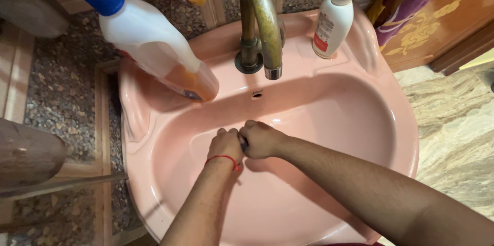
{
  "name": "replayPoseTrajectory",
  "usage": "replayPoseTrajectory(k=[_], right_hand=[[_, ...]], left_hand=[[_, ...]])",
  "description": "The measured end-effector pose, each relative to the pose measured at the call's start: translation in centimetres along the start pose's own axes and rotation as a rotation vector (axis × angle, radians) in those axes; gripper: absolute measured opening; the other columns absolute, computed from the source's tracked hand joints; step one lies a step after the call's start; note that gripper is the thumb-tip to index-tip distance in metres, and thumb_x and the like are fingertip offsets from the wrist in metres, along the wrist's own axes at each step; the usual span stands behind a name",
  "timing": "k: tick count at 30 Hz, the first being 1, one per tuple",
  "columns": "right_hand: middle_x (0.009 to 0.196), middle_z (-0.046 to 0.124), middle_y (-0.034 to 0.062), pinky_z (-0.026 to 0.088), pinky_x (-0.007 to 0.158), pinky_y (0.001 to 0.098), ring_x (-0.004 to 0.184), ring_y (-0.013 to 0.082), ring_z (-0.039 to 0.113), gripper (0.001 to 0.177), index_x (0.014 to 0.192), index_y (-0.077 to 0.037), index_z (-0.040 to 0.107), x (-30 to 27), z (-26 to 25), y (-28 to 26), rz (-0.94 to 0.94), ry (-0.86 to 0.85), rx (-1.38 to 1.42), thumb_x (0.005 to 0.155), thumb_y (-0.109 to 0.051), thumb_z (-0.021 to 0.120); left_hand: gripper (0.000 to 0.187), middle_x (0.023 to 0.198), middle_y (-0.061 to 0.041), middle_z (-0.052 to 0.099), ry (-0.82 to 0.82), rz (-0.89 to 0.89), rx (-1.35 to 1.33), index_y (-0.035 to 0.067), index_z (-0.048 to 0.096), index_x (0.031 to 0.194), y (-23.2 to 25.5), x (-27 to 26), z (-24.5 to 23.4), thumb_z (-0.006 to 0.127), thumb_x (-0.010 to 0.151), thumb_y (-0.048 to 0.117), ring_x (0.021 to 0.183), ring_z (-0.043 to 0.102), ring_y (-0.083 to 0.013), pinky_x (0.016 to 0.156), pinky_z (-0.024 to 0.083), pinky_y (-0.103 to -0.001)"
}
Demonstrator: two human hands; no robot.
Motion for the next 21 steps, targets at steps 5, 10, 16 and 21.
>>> replayPoseTrajectory(k=[5, 10, 16, 21], right_hand=[[0.091, 0.070, 0.0218, 0.057, 0.081, 0.0454, 0.086, 0.0365, 0.070, 0.028, 0.084, -0.004, 0.074, -0.1, 3.2, 3.9, 0.093, -0.167, -0.114, 0.084, -0.030, 0.064], [0.088, 0.069, 0.0176, 0.055, 0.072, 0.0467, 0.078, 0.0358, 0.069, 0.019, 0.083, -0.009, 0.076, -0.9, 6.9, 6.1, -0.041, -0.289, -0.185, 0.076, -0.027, 0.074], [0.085, 0.077, 0.0075, 0.058, 0.075, 0.0405, 0.081, 0.0283, 0.075, 0.023, 0.085, -0.013, 0.077, -1.0, 8.2, 7.5, -0.072, -0.558, -0.178, 0.069, -0.027, 0.082], [0.092, 0.077, 0.0093, 0.057, 0.079, 0.0415, 0.089, 0.0296, 0.073, 0.033, 0.094, -0.012, 0.076, -0.7, 8.7, 7.1, -0.049, -0.556, -0.233, 0.066, -0.026, 0.086]], left_hand=[[0.053, 0.138, -0.011, 0.054, -0.194, 0.063, 0.317, 0.015, 0.069, 0.123, 1.5, -0.4, 2.0, 0.085, 0.073, 0.007, 0.127, 0.056, -0.0329, 0.103, 0.054, -0.042], [0.042, 0.129, -0.009, 0.066, -0.376, 0.104, 0.519, 0.012, 0.077, 0.114, 1.2, -0.3, 5.0, 0.086, 0.074, 0.018, 0.120, 0.062, -0.0298, 0.097, 0.057, -0.041], [0.035, 0.116, -0.014, 0.077, -0.560, 0.100, 0.452, 0.009, 0.080, 0.107, -1.0, 2.1, 8.9, 0.085, 0.074, 0.020, 0.105, 0.075, -0.0296, 0.088, 0.061, -0.042], [0.044, 0.123, -0.011, 0.073, -0.518, -0.006, 0.408, 0.010, 0.079, 0.114, -0.6, 1.9, 8.7, 0.091, 0.072, 0.014, 0.111, 0.071, -0.0296, 0.090, 0.060, -0.043]])
Point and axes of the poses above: each hand's wrist, its own x-axis towards the middle knuckle, its own z-axis out of the palm, y = z × x, the point moved 3 cm from there along x, towards the middle knuckle
